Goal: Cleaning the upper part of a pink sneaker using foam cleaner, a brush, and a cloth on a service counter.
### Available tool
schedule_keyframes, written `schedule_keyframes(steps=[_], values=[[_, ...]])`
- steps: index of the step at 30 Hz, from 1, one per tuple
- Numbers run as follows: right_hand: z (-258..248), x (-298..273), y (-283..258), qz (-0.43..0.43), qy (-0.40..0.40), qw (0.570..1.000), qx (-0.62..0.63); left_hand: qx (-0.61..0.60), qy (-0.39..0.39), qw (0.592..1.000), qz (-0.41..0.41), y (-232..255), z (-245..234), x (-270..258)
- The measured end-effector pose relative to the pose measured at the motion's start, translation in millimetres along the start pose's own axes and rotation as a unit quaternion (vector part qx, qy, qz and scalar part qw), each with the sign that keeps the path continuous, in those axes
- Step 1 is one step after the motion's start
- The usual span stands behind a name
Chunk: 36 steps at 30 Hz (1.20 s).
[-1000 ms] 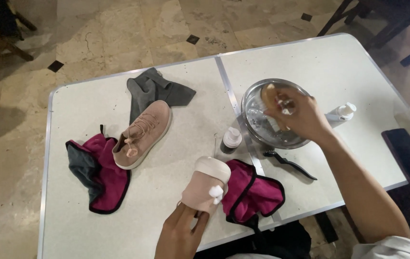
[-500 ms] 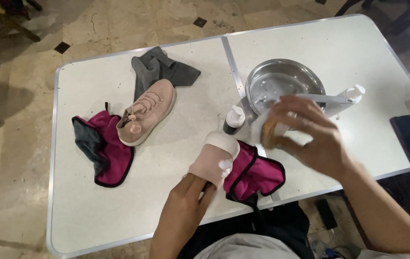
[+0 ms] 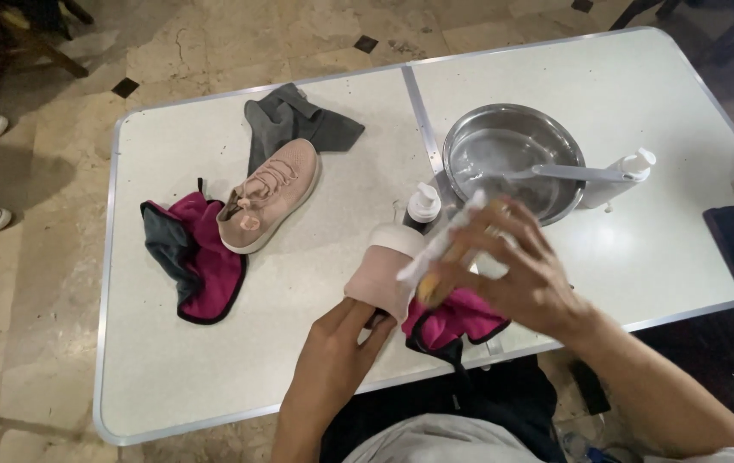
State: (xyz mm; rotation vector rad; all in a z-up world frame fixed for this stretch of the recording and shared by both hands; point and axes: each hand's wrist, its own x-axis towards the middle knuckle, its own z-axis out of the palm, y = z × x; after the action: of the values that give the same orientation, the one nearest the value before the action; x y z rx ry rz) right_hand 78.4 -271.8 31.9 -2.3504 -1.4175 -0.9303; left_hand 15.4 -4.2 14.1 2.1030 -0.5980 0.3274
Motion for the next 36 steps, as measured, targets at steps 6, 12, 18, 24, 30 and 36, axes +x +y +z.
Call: schedule_keyframes(steps=[6, 12, 18, 24, 30, 36], values=[[-14.3, 12.3, -13.8, 0.008, -0.035, 0.999, 0.006, 0.01, -0.009, 1.0, 0.013, 0.8, 5.6, -1.4], [-23.6, 29.0, -2.3, 0.055, 0.011, 0.998, -0.042, 0.04, 0.025, 0.998, 0.028, 3.1, 4.4, 3.4], [-23.5, 29.2, -2.2, 0.023, -0.007, 1.0, -0.013, 0.023, 0.009, 1.0, 0.011, 5.5, 4.6, -2.0], [-30.5, 36.6, -9.7, 0.011, -0.089, 0.996, 0.013, 0.008, -0.009, 1.0, 0.009, -3.4, 5.9, 0.9], [-21.5, 39.3, -7.4, 0.076, 0.011, 0.997, 0.013, 0.021, 0.014, 1.0, 0.005, -2.0, 5.2, 4.2], [-32.7, 37.8, -3.5, 0.063, -0.049, 0.997, -0.024, 0.025, 0.017, 1.0, 0.002, 2.8, 4.9, -0.8]])
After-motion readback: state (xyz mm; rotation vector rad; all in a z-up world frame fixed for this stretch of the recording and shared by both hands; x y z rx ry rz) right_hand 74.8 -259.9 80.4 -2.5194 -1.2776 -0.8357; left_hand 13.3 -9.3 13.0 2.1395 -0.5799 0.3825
